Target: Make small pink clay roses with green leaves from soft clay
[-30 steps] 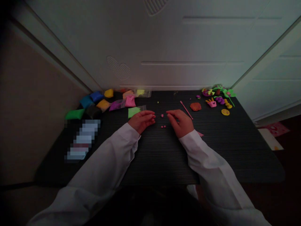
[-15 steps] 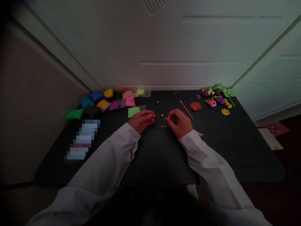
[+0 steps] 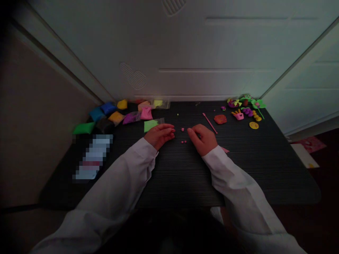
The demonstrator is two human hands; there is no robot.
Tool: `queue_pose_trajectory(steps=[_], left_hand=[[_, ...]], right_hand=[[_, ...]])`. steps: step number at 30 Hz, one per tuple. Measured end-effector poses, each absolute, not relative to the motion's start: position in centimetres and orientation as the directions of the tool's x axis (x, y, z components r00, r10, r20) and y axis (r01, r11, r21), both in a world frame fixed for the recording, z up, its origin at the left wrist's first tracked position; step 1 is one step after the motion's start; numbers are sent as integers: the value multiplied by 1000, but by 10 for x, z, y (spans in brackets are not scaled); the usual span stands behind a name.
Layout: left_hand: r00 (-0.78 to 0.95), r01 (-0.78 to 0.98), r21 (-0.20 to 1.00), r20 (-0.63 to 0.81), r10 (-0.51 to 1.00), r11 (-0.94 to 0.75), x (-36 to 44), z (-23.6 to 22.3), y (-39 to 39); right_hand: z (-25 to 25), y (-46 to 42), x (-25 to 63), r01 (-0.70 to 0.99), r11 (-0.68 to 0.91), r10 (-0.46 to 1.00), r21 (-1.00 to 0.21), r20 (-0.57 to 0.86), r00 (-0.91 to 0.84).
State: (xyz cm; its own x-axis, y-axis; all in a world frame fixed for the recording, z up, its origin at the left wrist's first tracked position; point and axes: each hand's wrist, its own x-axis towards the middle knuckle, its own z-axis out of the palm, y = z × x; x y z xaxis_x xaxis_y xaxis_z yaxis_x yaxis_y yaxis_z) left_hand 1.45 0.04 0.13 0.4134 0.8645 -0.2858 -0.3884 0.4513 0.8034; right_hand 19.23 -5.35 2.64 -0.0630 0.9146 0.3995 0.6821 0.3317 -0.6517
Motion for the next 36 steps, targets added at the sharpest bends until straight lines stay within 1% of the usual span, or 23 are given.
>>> queue_pose_trajectory(steps=[4,8,11,16,23,26,36], left_hand=[[415,-390,801,-288,863,455,15,2,1],[414,-394,799,-287,864,454,15,3,0],[413,-396,799,-286,865,453,15,3,0],[413,-399,797,-285,865,453,15,1,1],[412,-403,795,-285,865,454,15,3,0],[418,-401,793,-286,862,458,15,3,0],[421,-402,791,-286,861,460,15,3,0]], right_hand=[[25,-54,190,651,342,911,-678,410,-52],[23,-55,189,623,328,922,-711,383,-48],[23,-56,189,625,321,926,-712,376,-47],[22,-55,189,651,354,916,-671,391,-94],[21,-54,189,660,452,879,-600,424,-217],[20,-53,189,647,479,869,-593,428,-250],[20,-53,189,660,480,869,-578,417,-267]])
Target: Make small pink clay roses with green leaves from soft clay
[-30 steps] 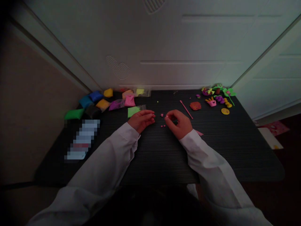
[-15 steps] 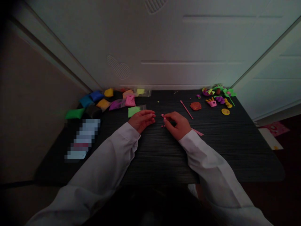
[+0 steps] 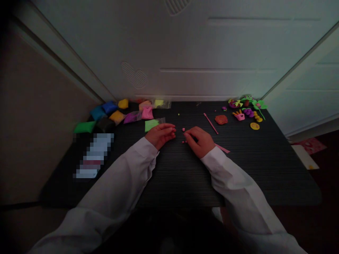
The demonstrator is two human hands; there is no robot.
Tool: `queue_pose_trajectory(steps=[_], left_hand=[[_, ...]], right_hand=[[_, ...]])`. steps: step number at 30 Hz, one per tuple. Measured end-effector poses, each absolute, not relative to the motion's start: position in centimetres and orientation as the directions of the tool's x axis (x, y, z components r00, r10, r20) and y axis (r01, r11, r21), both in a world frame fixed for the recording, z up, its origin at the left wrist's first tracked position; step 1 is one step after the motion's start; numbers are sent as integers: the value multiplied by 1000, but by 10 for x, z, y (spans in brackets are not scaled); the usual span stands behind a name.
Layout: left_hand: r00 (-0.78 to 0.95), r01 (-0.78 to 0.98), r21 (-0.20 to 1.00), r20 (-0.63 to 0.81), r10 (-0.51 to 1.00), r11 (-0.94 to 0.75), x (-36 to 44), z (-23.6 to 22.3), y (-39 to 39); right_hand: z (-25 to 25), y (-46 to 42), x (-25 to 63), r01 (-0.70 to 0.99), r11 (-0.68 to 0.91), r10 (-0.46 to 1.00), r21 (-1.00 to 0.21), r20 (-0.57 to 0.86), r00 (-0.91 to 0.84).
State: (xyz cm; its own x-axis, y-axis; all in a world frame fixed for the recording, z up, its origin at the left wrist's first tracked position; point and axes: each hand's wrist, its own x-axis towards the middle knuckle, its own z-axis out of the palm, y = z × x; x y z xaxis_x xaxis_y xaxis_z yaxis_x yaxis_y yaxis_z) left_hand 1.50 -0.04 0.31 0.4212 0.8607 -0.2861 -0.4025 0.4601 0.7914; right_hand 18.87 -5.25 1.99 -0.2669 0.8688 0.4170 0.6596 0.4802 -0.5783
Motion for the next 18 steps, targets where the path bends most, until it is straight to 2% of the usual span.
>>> queue_pose_trajectory(steps=[10,18], left_hand=[[413,-409,792,-282,866,453,15,3,-1],[400,-427,785,-281,873,448,16,3,0]], right_hand=[[10,-52,185,707,499,858,-501,398,-324],[2,-50,176,803,520,847,-291,300,-439]])
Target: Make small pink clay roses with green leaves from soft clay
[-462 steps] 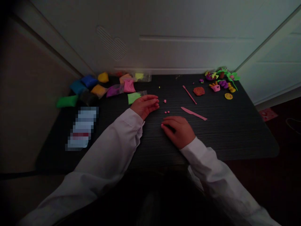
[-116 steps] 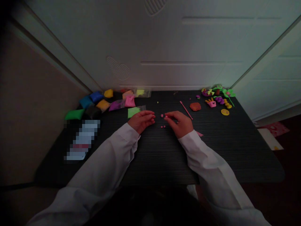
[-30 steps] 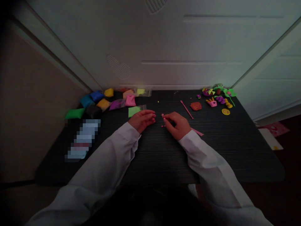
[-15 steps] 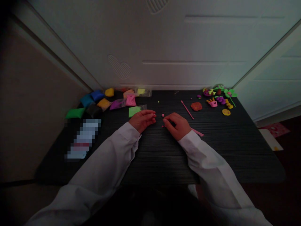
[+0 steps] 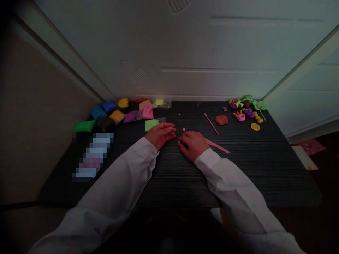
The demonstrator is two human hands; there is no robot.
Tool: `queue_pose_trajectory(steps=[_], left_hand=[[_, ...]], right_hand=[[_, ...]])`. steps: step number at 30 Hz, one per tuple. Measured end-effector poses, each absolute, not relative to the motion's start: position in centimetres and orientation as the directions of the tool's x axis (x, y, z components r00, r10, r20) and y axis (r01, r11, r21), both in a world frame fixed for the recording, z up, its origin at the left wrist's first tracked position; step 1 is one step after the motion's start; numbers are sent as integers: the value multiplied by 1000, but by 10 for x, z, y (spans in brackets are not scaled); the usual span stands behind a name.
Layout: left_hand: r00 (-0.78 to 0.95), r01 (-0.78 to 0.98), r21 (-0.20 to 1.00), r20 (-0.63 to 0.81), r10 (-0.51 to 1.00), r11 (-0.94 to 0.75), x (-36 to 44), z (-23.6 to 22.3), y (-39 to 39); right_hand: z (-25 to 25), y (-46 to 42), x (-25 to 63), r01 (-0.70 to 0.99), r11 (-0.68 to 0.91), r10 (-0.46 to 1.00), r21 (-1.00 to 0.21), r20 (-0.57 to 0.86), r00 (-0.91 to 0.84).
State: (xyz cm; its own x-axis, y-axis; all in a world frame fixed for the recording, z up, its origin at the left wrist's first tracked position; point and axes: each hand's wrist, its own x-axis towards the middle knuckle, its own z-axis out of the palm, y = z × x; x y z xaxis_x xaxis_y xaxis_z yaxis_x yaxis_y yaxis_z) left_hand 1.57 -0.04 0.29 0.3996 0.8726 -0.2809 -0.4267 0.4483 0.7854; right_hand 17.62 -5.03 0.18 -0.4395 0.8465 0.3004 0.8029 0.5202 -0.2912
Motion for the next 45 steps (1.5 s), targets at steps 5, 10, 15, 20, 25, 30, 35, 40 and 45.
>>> queue_pose_trajectory(steps=[5,10,15,20,25,30,35,40,45], left_hand=[[408,-428,784,-277,870,451,15,2,0],[412,-426,784,-276,869,451,15,2,0],[413,-420,787,-279,867,453,15,2,0],[411,-410,790,-286,866,456,15,3,0],[408,-399,797,-288,866,453,15,2,0],[424,-371,814,-280,861,447,16,3,-1],[450,-356,824,-262,854,441,17,4,-3],[480,-337,847,-222,849,412,18,2,-3],[533,-295,875,-181,826,383,18,-2,-2]], right_hand=[[2,-50,177,827,501,858,-255,272,-436],[1,-50,178,822,505,856,-262,270,-440],[-1,-51,178,807,499,862,-314,268,-429],[9,-51,186,715,491,869,-498,337,-362],[18,-50,197,638,280,926,-717,377,17],[20,-51,194,611,237,901,-755,407,154],[21,-54,184,701,427,848,-571,522,-91],[12,-53,176,769,465,815,-438,551,-179],[7,-51,171,804,482,790,-349,570,-226]])
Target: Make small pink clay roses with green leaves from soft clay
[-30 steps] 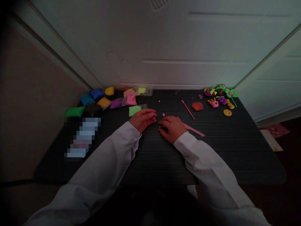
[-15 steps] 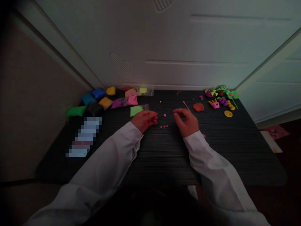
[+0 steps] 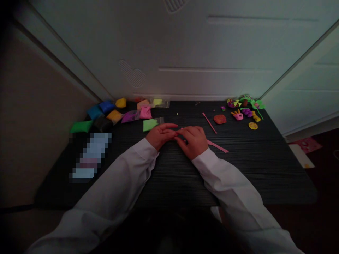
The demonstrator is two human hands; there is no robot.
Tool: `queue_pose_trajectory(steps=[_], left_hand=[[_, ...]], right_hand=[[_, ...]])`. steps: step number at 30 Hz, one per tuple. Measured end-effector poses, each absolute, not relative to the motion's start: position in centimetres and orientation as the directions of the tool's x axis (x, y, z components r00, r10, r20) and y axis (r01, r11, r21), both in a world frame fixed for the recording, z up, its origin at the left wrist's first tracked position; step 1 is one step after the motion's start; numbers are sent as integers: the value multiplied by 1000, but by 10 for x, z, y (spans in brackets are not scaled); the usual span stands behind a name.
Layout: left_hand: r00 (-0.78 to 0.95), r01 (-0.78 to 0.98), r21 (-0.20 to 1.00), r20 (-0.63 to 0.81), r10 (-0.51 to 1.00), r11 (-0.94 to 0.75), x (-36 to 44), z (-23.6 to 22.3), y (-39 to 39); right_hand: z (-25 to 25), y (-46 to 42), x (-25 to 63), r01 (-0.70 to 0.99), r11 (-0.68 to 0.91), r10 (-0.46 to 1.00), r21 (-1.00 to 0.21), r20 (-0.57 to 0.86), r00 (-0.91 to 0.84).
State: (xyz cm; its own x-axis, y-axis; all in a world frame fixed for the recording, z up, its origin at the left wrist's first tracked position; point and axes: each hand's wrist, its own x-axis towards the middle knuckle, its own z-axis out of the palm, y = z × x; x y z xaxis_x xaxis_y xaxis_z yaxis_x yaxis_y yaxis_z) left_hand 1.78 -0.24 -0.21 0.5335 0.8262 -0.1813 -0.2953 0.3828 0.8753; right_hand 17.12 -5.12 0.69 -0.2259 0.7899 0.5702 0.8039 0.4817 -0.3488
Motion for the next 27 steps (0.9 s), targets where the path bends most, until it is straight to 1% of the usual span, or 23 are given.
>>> queue_pose_trajectory(steps=[4,9,14,20,24,26,27], left_hand=[[557,-276,888,-165,814,369,18,-4,-2],[517,-325,861,-186,836,393,19,-2,-2],[488,-392,823,-192,851,411,19,1,-3],[466,-438,796,-196,863,418,18,2,-2],[472,-448,783,-203,858,431,17,2,-2],[475,-446,781,-207,855,437,17,1,-2],[474,-445,782,-209,856,437,17,1,-2]], right_hand=[[8,-50,170,811,483,794,-330,554,-248],[8,-49,168,818,496,761,-291,600,-248],[8,-47,164,830,479,747,-287,630,-213],[8,-44,161,826,491,732,-278,646,-218],[10,-44,160,811,493,743,-315,638,-203],[12,-46,159,780,497,762,-382,622,-181],[14,-47,159,747,501,777,-437,607,-165]])
